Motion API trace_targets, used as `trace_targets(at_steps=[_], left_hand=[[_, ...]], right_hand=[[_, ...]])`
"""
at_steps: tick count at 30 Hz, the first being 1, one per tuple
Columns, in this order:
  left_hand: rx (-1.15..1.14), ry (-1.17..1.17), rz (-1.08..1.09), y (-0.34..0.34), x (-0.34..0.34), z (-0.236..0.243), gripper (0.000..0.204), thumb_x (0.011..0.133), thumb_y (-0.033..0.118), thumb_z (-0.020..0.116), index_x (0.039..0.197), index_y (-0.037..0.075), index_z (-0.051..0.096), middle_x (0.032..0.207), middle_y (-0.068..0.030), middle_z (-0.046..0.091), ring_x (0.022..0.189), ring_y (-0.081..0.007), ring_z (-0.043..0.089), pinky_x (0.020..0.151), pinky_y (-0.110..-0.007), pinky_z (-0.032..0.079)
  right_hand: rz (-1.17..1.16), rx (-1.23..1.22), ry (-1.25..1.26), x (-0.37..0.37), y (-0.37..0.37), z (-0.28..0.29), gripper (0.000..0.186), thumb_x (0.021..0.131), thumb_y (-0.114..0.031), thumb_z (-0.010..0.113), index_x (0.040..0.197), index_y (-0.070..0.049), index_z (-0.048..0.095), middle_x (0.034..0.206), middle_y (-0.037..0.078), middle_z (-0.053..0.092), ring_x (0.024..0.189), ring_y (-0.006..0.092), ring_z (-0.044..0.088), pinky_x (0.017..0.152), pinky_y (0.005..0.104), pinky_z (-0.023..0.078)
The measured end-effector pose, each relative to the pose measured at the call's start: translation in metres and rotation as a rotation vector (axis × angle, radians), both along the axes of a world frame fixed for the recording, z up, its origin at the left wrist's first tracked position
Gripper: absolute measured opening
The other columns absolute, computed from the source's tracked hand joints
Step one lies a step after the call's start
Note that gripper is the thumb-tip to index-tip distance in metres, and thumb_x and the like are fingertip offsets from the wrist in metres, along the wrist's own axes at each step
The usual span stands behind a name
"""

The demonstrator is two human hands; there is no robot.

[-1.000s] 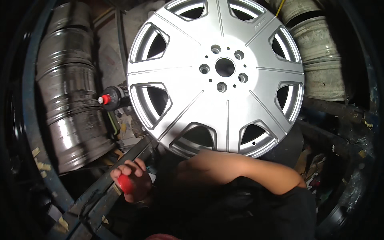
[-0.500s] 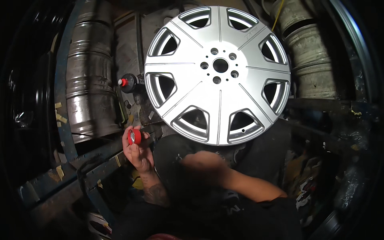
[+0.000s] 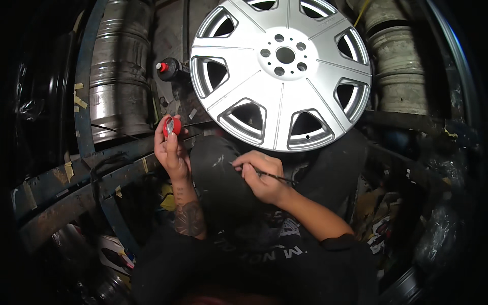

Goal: The person uses a small brush to apply silver paint to the detail lines of a car wheel rim, dipping the brush into a cap containing paint and tracing the recesses on the rim.

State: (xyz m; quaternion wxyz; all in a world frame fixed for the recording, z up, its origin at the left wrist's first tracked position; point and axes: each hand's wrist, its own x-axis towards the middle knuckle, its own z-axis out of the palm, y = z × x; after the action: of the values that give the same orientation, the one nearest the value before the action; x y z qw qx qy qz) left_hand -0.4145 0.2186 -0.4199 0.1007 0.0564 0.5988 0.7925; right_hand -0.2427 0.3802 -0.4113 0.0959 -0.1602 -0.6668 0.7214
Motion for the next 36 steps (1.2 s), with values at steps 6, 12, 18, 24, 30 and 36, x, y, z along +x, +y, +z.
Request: trace_targets(at_steps=[6,12,18,24,30,36], left_hand=[[-0.040,0.067,-0.001,0.001,0.001,0.000,0.050,0.094,0.015,0.062,0.137,-0.006,0.047,0.127,-0.0216,0.060,0.098,-0.0166,0.062,0.088,-0.031,0.052],[-0.018,0.058,0.009,0.001,0.000,-0.001,0.049,0.094,0.015,0.062,0.136,-0.006,0.048,0.127,-0.0218,0.060,0.101,-0.0170,0.062,0.089,-0.032,0.052],[-0.006,0.060,0.007,-0.001,-0.001,-0.003,0.048,0.094,0.015,0.062,0.136,-0.005,0.049,0.127,-0.0212,0.061,0.102,-0.0174,0.061,0.088,-0.033,0.052],[0.018,0.030,0.036,-0.002,-0.002,-0.006,0.048,0.093,0.015,0.064,0.135,-0.005,0.050,0.125,-0.0209,0.062,0.096,-0.0178,0.062,0.088,-0.032,0.052],[0.051,0.015,0.040,-0.004,-0.003,-0.009,0.050,0.092,0.015,0.066,0.135,-0.004,0.051,0.123,-0.0200,0.063,0.091,-0.0169,0.063,0.088,-0.031,0.052],[0.056,0.013,0.037,-0.007,-0.004,-0.010,0.047,0.093,0.013,0.064,0.134,-0.004,0.051,0.122,-0.0184,0.064,0.089,-0.0162,0.064,0.086,-0.030,0.052]], right_hand=[[0.099,0.038,0.164,0.007,-0.013,0.003,0.016,0.090,0.000,0.056,0.097,0.002,0.070,0.089,0.014,0.070,0.072,0.0174,0.066,0.069,0.0298,0.054],[0.062,-0.395,0.007,0.007,-0.018,-0.006,0.030,0.106,-0.017,0.048,0.102,0.006,0.067,0.086,0.010,0.068,0.071,0.0101,0.060,0.068,0.0246,0.051],[-0.025,-0.296,0.006,0.010,-0.017,-0.012,0.025,0.104,-0.013,0.048,0.104,0.006,0.065,0.088,0.011,0.068,0.072,0.0094,0.060,0.066,0.0236,0.050],[0.013,0.164,0.235,0.000,-0.012,0.004,0.026,0.088,0.004,0.054,0.112,0.008,0.064,0.101,0.018,0.067,0.079,0.0223,0.067,0.073,0.0308,0.054],[0.165,0.645,0.321,-0.014,-0.027,0.022,0.043,0.079,-0.004,0.056,0.120,0.007,0.063,0.093,0.019,0.065,0.079,0.0330,0.065,0.073,0.0388,0.054],[0.245,0.832,0.217,-0.003,-0.032,0.017,0.054,0.073,-0.008,0.057,0.126,0.003,0.063,0.086,0.015,0.060,0.070,0.0288,0.059,0.065,0.0372,0.050]])
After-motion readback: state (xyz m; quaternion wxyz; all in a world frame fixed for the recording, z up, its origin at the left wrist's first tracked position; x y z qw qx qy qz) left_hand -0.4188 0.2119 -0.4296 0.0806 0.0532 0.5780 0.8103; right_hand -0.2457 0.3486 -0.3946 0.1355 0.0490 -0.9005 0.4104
